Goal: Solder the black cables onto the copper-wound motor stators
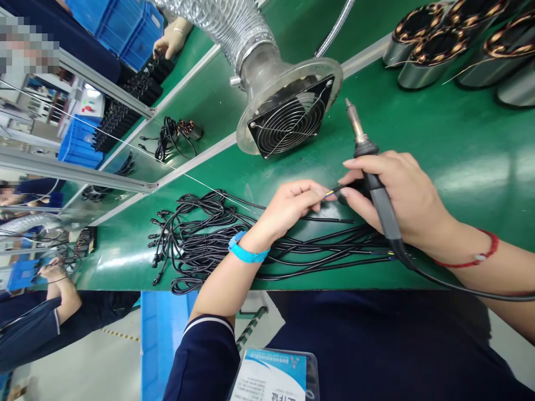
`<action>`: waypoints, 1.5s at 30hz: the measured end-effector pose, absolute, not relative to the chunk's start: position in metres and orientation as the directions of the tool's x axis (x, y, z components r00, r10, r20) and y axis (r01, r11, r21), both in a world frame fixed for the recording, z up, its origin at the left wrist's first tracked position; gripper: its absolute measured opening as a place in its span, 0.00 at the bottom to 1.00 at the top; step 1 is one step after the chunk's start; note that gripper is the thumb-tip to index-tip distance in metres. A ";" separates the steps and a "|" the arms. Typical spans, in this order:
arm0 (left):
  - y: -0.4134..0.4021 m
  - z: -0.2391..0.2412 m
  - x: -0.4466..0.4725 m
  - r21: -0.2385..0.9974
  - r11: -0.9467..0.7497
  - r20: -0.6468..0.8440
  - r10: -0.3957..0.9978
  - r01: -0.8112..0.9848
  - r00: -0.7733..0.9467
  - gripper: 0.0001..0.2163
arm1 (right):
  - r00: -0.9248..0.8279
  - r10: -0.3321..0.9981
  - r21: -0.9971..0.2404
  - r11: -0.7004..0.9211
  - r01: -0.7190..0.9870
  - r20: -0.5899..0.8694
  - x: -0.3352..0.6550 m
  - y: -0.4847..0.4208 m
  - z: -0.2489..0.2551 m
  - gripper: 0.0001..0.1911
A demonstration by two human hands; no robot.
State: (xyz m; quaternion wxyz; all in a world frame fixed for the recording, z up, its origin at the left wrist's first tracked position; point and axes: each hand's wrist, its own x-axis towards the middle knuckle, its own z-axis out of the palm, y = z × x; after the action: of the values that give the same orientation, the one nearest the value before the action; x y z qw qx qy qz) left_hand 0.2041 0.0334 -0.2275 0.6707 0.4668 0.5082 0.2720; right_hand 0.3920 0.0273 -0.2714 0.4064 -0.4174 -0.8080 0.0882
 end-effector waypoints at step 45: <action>0.045 -0.210 0.156 0.770 -0.171 -0.060 0.940 0.615 0.337 0.11 | -0.407 0.768 -0.025 0.480 0.877 0.494 0.494 0.024 -0.231 0.17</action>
State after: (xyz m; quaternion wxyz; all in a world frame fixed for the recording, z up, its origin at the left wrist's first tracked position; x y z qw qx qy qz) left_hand 0.1561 0.0452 -0.2096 0.3640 0.7321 0.5308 0.2229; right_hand 0.4936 0.0237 -0.2306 0.2258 -0.4955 -0.8301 -0.1200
